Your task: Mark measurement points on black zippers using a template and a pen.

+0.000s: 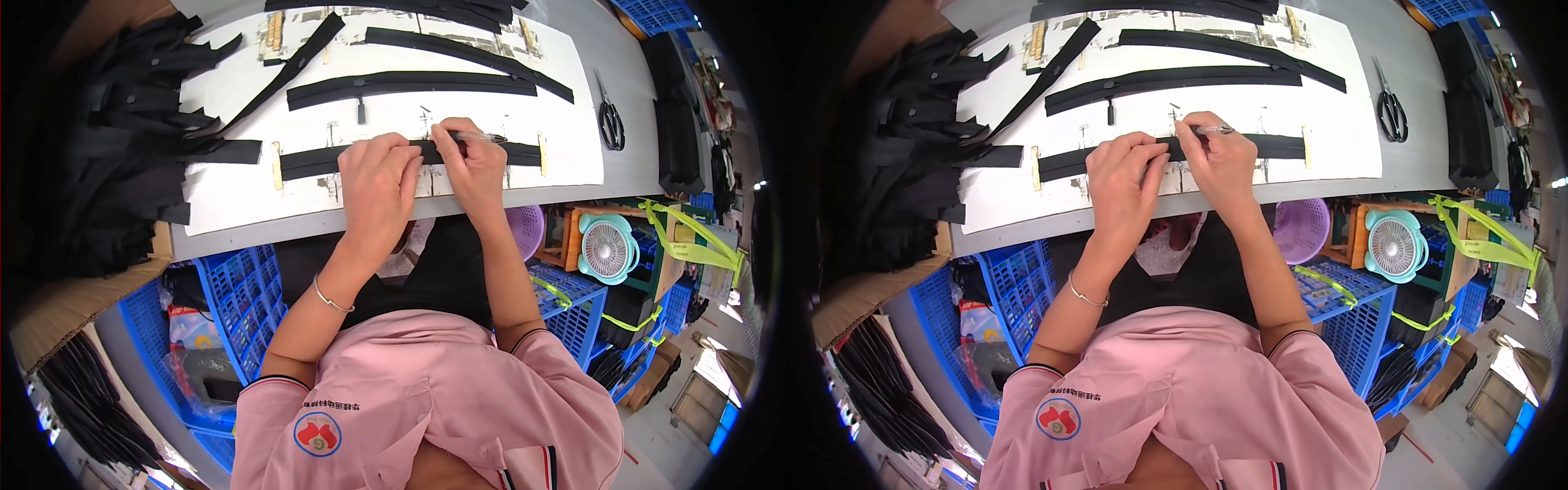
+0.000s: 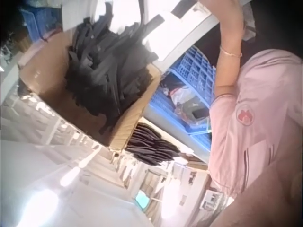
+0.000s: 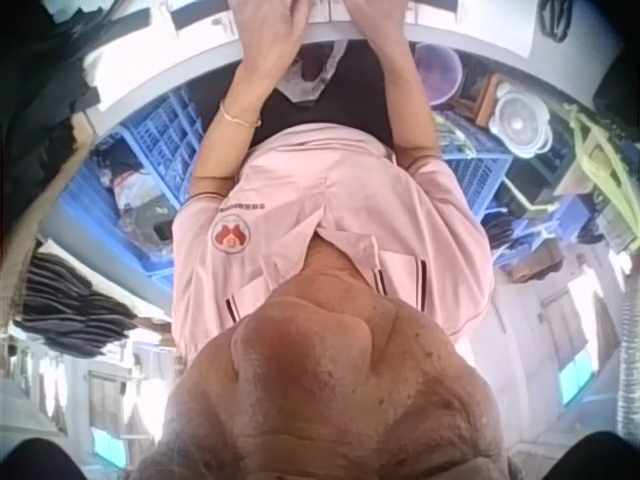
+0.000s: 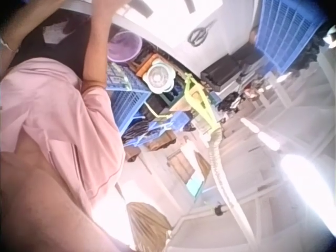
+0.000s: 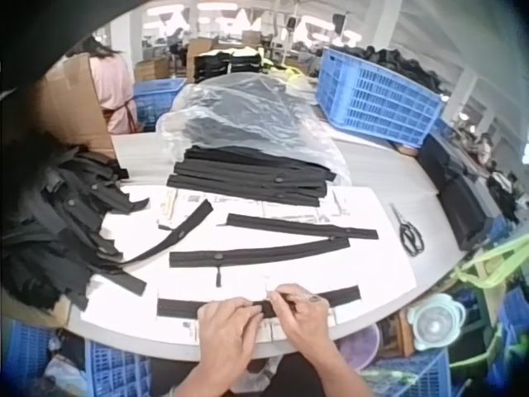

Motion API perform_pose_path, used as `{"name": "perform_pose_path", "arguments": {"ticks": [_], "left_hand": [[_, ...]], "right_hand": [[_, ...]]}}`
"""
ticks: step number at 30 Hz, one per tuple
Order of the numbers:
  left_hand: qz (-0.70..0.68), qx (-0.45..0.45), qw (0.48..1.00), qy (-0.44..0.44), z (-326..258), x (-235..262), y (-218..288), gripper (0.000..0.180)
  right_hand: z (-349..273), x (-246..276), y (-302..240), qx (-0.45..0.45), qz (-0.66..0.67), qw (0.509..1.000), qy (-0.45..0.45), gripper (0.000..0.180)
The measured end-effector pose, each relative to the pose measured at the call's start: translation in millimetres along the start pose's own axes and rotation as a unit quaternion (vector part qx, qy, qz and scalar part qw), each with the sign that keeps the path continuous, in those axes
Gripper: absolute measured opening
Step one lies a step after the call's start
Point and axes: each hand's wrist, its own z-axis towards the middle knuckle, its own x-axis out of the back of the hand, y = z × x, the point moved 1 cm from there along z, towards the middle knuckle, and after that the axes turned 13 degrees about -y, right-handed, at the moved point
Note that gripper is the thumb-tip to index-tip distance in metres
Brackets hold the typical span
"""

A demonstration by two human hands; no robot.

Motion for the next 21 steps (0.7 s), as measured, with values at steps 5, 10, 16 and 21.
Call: {"name": "perform_pose_path", "arguments": {"ticks": [5,10,16,21], "left_hand": [[0.023,-0.01,0.999,0.022,0,-5,-1,0.013],[0.025,-0.008,0.999,0.022,1,-7,0,0.013],[0.048,0.005,0.999,0.008,1,-5,0,0.013],[0.05,-0.008,0.999,-0.002,2,-4,2,0.013]], "right_hand": [[-5,5,8,0.003,0.091,0.995,-0.042,0.01],[-4,11,4,0.031,0.03,0.997,-0.063,0.011],[-5,18,4,0.083,0.025,0.991,-0.101,0.012],[-15,57,16,-0.011,0.226,0.974,0.006,0.012]]}}
